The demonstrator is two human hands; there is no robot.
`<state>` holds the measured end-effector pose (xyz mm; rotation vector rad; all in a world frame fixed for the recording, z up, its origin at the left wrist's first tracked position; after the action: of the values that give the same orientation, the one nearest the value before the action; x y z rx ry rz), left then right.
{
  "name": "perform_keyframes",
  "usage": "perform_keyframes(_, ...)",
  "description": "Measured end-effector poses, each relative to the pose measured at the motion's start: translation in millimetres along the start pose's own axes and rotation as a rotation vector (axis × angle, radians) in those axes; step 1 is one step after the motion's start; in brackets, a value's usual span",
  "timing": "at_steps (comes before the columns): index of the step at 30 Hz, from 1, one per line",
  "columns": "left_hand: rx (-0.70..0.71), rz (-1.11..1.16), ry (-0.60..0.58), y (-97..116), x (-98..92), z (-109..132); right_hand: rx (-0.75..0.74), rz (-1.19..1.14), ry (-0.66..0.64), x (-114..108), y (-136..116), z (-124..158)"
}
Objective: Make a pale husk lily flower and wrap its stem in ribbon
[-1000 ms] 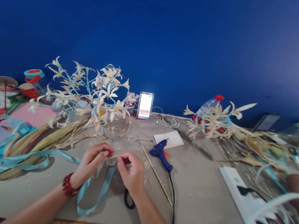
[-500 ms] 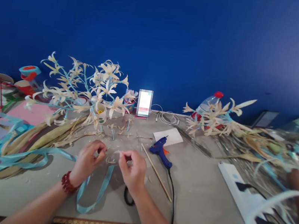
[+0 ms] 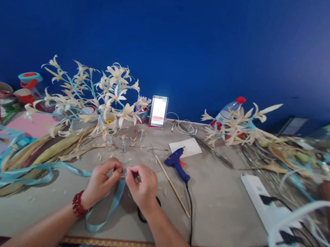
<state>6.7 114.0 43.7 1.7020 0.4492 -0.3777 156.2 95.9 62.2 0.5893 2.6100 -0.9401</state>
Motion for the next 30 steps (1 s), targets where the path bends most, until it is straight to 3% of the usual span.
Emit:
perform_keyframes(4, -0.091, 0.079, 0.069, -12, -13.9, -6, 0.065, -0.014, 0.069, -9, 7, 1)
perform_keyframes(10, 0.094, -0.009, -0.022, 17, 2.3, 6, 0.056, -0.073, -0.036, 6, 5, 3)
perform_keyframes(22, 0.210, -0.139, -0.026, 29, 3.3, 11, 0.091, -0.072, -0.163, 20, 9, 2)
perform_keyframes(30, 0.187, -0.107, 0.051, 22, -6.9, 10, 0.158, -0.006, 0.007, -11, 30, -2)
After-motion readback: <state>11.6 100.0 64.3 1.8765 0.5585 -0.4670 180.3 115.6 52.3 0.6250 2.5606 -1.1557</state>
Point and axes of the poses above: each hand's wrist, its own z-axis away from the middle knuckle, its own x-axis out of the palm, y = z × x, the point moved 9 cm from there along -z, towards the middle knuckle, and after that the axes turned 14 degrees about -x, right-handed, at the moved point
